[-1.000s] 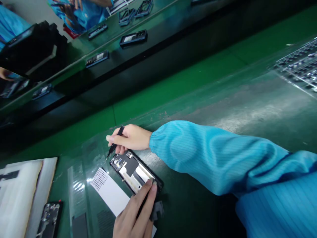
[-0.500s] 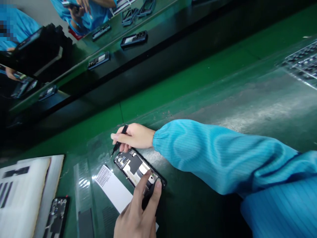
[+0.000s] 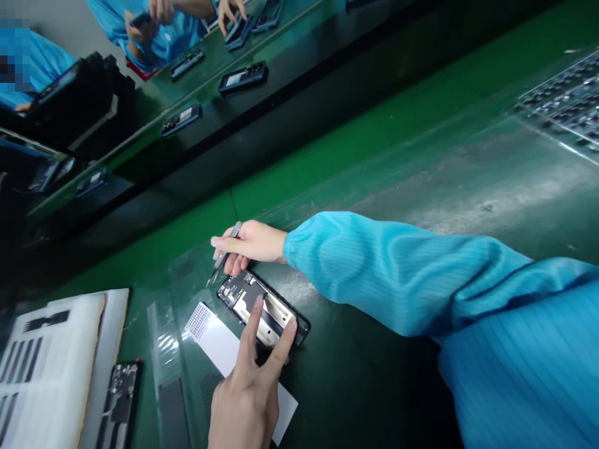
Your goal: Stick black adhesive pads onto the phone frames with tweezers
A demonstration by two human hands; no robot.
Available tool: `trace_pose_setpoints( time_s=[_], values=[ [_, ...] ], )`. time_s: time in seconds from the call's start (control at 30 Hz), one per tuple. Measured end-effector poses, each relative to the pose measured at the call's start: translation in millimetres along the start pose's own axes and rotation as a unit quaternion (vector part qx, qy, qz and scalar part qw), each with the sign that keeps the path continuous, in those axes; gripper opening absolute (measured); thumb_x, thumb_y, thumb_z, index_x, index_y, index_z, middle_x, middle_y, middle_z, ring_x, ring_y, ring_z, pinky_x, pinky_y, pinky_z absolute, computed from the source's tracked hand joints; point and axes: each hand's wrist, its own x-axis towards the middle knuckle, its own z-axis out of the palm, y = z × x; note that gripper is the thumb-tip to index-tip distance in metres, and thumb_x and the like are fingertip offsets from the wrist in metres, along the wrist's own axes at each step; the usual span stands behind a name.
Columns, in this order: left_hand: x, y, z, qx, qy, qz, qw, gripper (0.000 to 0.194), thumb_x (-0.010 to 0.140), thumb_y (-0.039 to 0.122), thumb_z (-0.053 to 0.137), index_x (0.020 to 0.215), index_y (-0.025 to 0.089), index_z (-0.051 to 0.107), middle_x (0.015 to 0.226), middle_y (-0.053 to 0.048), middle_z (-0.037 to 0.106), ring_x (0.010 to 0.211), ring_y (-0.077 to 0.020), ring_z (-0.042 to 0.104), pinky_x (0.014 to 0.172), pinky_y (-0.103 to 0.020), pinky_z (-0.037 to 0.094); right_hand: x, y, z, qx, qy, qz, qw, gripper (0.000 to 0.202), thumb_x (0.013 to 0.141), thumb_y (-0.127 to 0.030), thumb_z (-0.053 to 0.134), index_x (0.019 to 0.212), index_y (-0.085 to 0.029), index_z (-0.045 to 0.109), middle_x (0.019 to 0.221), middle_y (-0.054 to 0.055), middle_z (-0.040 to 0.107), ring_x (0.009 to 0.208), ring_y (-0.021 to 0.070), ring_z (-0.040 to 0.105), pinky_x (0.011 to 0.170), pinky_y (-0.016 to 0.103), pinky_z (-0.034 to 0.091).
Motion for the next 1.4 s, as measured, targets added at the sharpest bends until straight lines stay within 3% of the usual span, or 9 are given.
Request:
trace_pose_setpoints(
  time_s=[0.37,0.47,0.57,0.67,0.77,0.87,1.0,1.17,1.4],
  values=[
    [2.0,-7.8,8.5,-0.012,0.061,0.031,0.998,0.082,0.083,-0.002,0.041,0.155,0.036,0.029,0.164,-0.019,0.013,0.059,-0.0140,0.070,0.038,-0.024,0.049,2.3,-15.5,-27.5,0.089,-0.118,0.147,0.978,0.040,0.102,-0.012,0.026,0.100,-0.005,0.065,0.074,0.014,0.076,0.067,0.0193,0.076,0.059,0.025,0.059],
    [-7.1,-22.0,5.1,-0.077,0.128,0.047,0.988,0.073,0.089,-0.001,0.038,0.155,0.029,0.030,0.158,-0.017,0.036,0.086,-0.0188,0.075,0.059,-0.025,0.059,2.4,-21.8,-34.0,0.090,-0.108,0.162,0.977,0.044,0.101,-0.011,0.016,0.105,-0.009,0.060,0.089,0.014,0.076,0.072,0.0172,0.075,0.052,0.022,0.058],
    [-28.9,-49.2,1.3,-0.118,0.224,0.029,0.967,0.060,0.093,0.001,0.042,0.150,0.021,0.040,0.132,-0.011,0.066,0.113,-0.0189,0.067,0.091,-0.026,0.055,2.3,-26.0,-34.7,0.054,-0.088,0.165,0.981,0.040,0.100,-0.011,0.015,0.106,-0.011,0.055,0.084,0.010,0.073,0.040,0.0080,0.050,0.027,0.013,0.035],
    [-60.9,-80.3,0.6,-0.109,0.282,-0.077,0.950,0.041,0.097,0.011,0.047,0.136,0.019,0.055,0.108,-0.007,0.074,0.096,-0.0163,0.072,0.086,-0.023,0.054,0.4,-30.7,-32.5,-0.020,-0.059,0.160,0.985,0.035,0.100,-0.012,0.016,0.102,-0.013,0.051,0.068,0.001,0.061,0.032,0.0057,0.019,0.022,0.012,0.014],
    [-95.5,-107.4,7.7,-0.082,0.312,-0.193,0.927,0.029,0.098,0.021,0.048,0.123,0.020,0.063,0.097,-0.005,0.075,0.082,-0.0171,0.073,0.080,-0.025,0.055,-6.2,-36.2,-26.6,-0.129,-0.012,0.160,0.979,0.029,0.100,-0.014,0.018,0.099,-0.017,0.047,0.061,-0.005,0.048,0.034,0.0059,0.012,0.025,0.013,0.012],
    [-123.7,-127.5,23.5,-0.076,0.329,-0.246,0.909,0.026,0.096,0.024,0.048,0.114,0.018,0.066,0.090,-0.005,0.075,0.071,-0.0180,0.072,0.072,-0.026,0.055,-20.5,-36.2,-11.8,-0.270,0.036,0.184,0.944,0.026,0.102,-0.025,0.026,0.093,-0.017,0.049,0.056,-0.006,0.045,0.033,0.0052,0.015,0.029,0.017,0.014],
    [-142.1,-140.4,46.2,-0.093,0.342,-0.274,0.894,0.028,0.098,0.029,0.043,0.109,0.016,0.066,0.081,-0.005,0.073,0.062,-0.0177,0.070,0.061,-0.026,0.054,-50.9,-19.3,21.0,-0.478,0.100,0.190,0.852,0.030,0.095,-0.044,0.051,0.078,-0.019,0.050,0.054,-0.002,0.051,0.038,0.0100,0.039,0.040,0.023,0.026],
    [-141.8,-140.4,54.3,-0.149,0.325,-0.255,0.898,0.028,0.101,0.028,0.041,0.110,0.017,0.065,0.087,-0.006,0.073,0.072,-0.0176,0.071,0.068,-0.027,0.056,-84.5,7.9,51.5,-0.648,0.161,0.157,0.727,0.021,0.093,-0.038,0.052,0.081,-0.020,0.053,0.062,0.008,0.061,0.061,0.0277,0.062,0.054,0.031,0.032],
    [-138.5,-138.3,56.4,-0.193,0.312,-0.206,0.907,0.027,0.101,0.019,0.040,0.114,0.017,0.062,0.090,-0.007,0.070,0.079,-0.0167,0.070,0.071,-0.025,0.055,-70.9,2.0,30.8,-0.683,0.215,0.126,0.687,0.022,0.094,-0.026,0.055,0.073,-0.023,0.051,0.058,0.008,0.063,0.054,0.0258,0.062,0.054,0.032,0.034]
  ],
)
